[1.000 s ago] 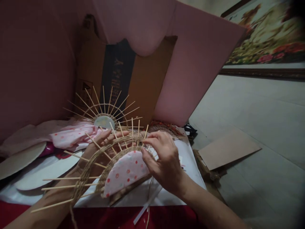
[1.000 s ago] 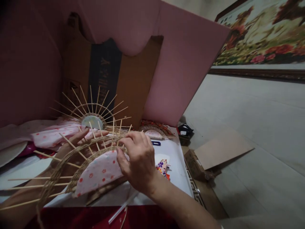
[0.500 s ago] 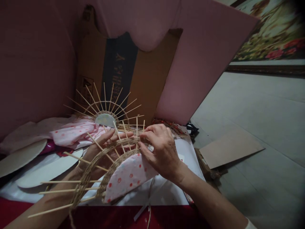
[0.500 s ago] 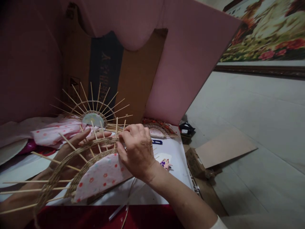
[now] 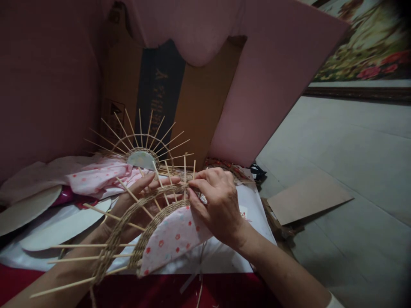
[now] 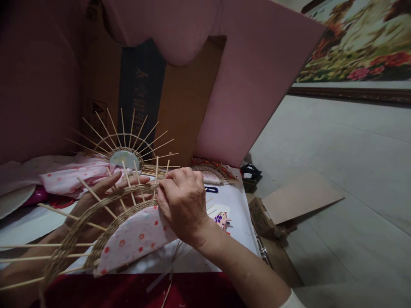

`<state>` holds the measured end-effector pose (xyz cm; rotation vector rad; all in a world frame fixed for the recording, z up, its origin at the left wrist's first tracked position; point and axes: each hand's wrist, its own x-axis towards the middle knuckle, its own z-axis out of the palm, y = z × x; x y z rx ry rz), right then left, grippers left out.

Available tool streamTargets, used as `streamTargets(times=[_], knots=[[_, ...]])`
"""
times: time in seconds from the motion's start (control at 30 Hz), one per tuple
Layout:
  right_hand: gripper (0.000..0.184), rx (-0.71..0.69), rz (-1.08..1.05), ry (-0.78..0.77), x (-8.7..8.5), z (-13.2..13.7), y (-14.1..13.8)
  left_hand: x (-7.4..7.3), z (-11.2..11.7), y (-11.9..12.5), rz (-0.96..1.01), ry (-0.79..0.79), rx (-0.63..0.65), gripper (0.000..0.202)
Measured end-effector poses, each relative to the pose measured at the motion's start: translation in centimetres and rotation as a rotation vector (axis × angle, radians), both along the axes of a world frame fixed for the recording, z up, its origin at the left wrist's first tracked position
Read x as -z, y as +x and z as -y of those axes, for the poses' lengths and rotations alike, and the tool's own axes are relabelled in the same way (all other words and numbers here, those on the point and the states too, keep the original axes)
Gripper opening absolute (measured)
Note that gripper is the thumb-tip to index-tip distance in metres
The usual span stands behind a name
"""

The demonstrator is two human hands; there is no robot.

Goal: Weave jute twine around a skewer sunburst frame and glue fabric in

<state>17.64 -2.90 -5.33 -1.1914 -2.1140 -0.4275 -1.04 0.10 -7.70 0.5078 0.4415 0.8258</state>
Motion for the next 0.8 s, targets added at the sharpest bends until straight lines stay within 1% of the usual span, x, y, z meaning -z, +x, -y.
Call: streamTargets(times=[0.23,0.37,0.5,0.67,0.8], knots=[[0.016,0.015,-0.030,0.042,0.39,0.04,-0.04,-0.04,0.22,0.06,0.000,-0.018,-0.017,0.042],[0.017,0.017,-0.033,0.065,0.57,0.02,-0.18,-0.20,0.37,0.20,0.029,0.026,-0.022,0.044],[0.017,0.015,-0.026,0.070,0.57,-0.08,-0.25,-0.15,0.26,0.14,0.040,0.082,-0.036,0.040],[0.017,0.011,-0.025,0.058,0.44,-0.01,-0.31,0.12,0.11,-0.13,0.051,0.116,0.009,0.042],[0.016,0.015,-0.025,0.062,0.49,0.10,-0.33,0.30,-0.01,-0.22,0.076,0.123,0.031,0.048]])
